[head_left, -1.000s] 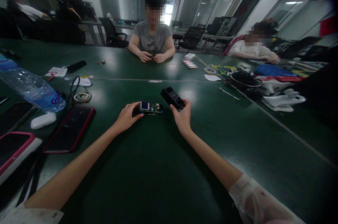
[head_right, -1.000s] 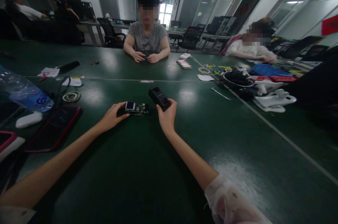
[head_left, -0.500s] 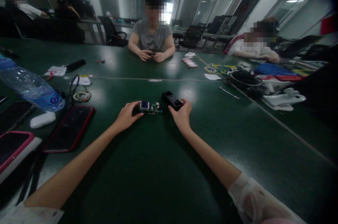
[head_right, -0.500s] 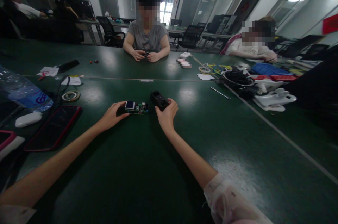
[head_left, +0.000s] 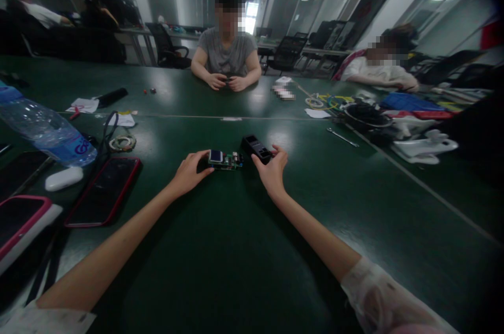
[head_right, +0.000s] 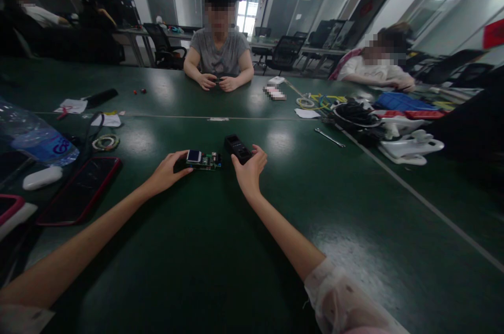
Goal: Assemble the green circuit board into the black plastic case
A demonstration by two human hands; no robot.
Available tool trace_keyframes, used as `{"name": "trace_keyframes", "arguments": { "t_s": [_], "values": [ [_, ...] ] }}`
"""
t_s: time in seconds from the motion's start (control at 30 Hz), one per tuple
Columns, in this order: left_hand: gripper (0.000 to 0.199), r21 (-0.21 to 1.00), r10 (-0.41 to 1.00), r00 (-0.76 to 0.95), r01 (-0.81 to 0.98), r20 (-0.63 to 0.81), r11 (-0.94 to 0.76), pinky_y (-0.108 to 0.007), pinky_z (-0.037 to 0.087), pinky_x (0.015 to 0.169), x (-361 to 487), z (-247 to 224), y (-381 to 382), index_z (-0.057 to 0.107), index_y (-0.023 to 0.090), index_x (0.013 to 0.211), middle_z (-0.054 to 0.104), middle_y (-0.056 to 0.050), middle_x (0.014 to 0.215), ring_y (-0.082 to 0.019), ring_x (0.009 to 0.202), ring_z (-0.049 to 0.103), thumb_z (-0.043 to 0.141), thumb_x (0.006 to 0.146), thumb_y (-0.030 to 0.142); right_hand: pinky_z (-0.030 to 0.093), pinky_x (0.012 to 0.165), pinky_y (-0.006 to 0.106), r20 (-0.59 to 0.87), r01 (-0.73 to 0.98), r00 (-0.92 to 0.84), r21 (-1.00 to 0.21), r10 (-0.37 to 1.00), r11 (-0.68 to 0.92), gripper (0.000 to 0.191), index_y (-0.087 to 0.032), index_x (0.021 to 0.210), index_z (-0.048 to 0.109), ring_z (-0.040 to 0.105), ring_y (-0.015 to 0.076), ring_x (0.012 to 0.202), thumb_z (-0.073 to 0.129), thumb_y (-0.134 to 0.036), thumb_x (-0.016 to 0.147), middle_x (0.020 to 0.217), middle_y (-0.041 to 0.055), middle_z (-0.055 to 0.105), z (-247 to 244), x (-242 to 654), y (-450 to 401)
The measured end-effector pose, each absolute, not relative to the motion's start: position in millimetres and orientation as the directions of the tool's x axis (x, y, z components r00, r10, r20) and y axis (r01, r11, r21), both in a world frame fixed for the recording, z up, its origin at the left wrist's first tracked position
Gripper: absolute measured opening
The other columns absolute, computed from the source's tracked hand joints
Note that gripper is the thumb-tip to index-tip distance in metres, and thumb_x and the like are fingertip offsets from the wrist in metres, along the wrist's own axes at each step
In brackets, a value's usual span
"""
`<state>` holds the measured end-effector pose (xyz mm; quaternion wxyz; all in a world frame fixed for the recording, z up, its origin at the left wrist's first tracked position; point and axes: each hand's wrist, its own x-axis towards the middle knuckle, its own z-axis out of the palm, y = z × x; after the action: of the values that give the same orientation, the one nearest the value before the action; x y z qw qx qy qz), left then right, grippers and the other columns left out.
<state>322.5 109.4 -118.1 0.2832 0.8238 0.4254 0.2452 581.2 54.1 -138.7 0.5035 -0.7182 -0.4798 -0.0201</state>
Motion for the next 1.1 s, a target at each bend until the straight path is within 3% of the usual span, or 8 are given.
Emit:
{"name": "trace_keyframes", "arguments": {
  "t_s": [0.77, 1.1],
  "values": [
    [0.054, 0.663, 0.84, 0.517, 0.572, 0.165, -0.482, -0.05, 0.043, 0.097, 322.3, -120.2, 111.1, 0.04, 0.025, 0.136, 0.05, -0.01, 0.133, -0.028, 0.119, 0.049, 0.058, 0.086, 0.037, 0.04, 0.093, 0.047, 0.472, 0.722, 0.523, -0.688, 0.71, -0.074, 0.05, -0.013, 0.113, 0.044, 0.046, 0.0287, 0.107, 0.069, -0.027, 0.072, 0.114, 0.0154, 0.048, -137.9, 581.7, 55.7],
    [0.054, 0.661, 0.834, 0.525, 0.567, 0.17, -0.492, -0.049, 0.044, 0.094, 321.4, -121.6, 112.8, 0.04, 0.026, 0.136, 0.05, -0.009, 0.133, -0.027, 0.118, 0.05, 0.059, 0.086, 0.037, 0.043, 0.096, 0.049, 0.476, 0.614, 0.496, -0.783, 0.727, 0.094, 0.046, -0.016, 0.121, 0.045, 0.052, 0.0267, 0.109, 0.062, -0.031, 0.082, 0.118, 0.0137, 0.053, -140.9, 582.6, 56.5]
  ]
}}
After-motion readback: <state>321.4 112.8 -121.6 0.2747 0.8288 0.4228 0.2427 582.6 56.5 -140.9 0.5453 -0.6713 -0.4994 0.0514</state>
